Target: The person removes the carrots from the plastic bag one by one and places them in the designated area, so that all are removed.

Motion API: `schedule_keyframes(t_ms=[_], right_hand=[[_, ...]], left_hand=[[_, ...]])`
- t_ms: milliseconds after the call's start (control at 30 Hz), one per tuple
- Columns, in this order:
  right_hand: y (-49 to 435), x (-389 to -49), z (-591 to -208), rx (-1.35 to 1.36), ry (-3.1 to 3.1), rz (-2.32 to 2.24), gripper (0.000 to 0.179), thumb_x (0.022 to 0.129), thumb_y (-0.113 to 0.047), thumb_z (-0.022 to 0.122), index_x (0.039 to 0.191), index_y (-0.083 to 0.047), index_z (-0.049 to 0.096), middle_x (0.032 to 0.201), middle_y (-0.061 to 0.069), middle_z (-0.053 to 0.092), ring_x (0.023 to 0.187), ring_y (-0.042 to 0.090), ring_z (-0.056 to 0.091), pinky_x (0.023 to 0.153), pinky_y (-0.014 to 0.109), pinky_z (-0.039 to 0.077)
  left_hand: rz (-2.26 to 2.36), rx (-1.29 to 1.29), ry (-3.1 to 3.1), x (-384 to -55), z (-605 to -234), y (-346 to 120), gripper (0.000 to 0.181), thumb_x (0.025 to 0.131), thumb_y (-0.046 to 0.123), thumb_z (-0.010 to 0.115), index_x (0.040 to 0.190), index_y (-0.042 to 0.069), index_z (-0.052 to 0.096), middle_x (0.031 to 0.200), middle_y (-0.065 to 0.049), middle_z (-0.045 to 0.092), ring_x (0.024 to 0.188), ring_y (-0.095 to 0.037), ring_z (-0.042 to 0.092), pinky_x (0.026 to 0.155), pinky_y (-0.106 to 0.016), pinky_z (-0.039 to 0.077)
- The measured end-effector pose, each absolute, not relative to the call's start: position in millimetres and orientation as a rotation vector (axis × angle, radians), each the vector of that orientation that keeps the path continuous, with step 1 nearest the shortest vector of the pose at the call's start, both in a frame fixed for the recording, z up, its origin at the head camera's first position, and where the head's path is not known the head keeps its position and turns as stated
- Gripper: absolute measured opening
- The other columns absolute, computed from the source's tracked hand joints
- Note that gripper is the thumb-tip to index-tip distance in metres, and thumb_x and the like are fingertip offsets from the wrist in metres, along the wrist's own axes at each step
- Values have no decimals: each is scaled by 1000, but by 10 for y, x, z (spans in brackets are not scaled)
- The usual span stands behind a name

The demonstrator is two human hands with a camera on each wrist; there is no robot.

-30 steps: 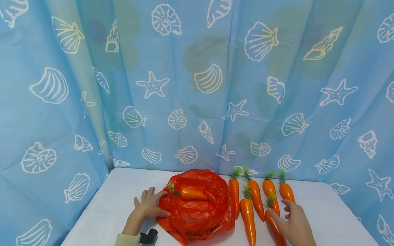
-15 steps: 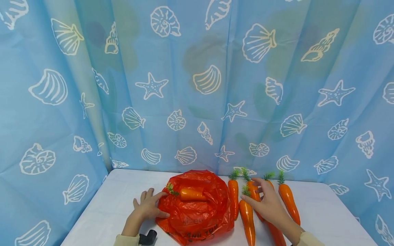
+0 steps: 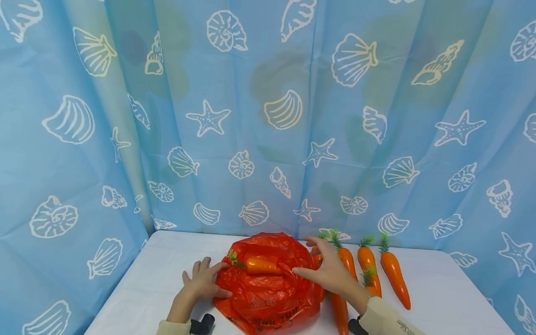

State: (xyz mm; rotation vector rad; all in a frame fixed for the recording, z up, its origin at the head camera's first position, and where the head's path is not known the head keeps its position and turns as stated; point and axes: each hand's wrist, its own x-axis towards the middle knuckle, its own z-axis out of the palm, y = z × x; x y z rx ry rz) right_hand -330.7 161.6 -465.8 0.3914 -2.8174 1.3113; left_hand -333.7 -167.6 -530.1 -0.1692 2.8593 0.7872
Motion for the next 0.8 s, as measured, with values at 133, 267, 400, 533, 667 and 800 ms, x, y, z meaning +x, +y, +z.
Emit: schedule_keyframes(t_ms=[133,267,400,533,667,800], right_hand=[[1499,-3357,-4676,411,-2831,1359,77,67,-47,77,132,-31,38,130,4,47,110,27,49,81,40,52],[1376,-3401,-4702,435,-2841,1377,78,66,-48,78,131,-31,39,128,2,49,110,26,49,82,40,52],[1259,-3421,-4731,506,-2822,1385,76,67,-46,78,131,-32,39,128,2,50,110,27,50,84,43,50],[1134,-3427,-4751,572,-2801,1408,75,68,-45,78,131,-34,38,129,3,49,110,27,51,84,44,50],[1030,-3446,-4773,638,-2775,1426,75,69,-44,78,132,-32,38,129,5,50,112,28,51,86,47,50],[968,-3481,-4817,659,-2780,1405,76,68,-46,78,132,-28,40,129,4,50,112,27,51,88,48,49]], left_hand=[[785,-160,2859,-3338,-5301,-1681,80,50,37,87,124,31,56,144,-17,31,133,-46,14,101,-73,-4],[791,-160,2856,-3331,-5291,-1684,80,51,37,87,124,30,57,144,-17,31,133,-46,14,101,-73,-4],[800,-162,2851,-3325,-5288,-1685,78,52,37,87,124,29,57,144,-17,30,133,-46,15,101,-73,-3],[800,-160,2845,-3332,-5291,-1692,78,52,36,86,124,28,56,144,-17,30,132,-46,15,102,-73,-3],[800,-164,2842,-3339,-5278,-1697,78,52,36,86,124,28,56,145,-17,29,133,-46,15,102,-73,-4],[809,-171,2833,-3337,-5271,-1694,78,52,35,87,124,28,57,145,-17,30,133,-47,15,102,-73,-3]])
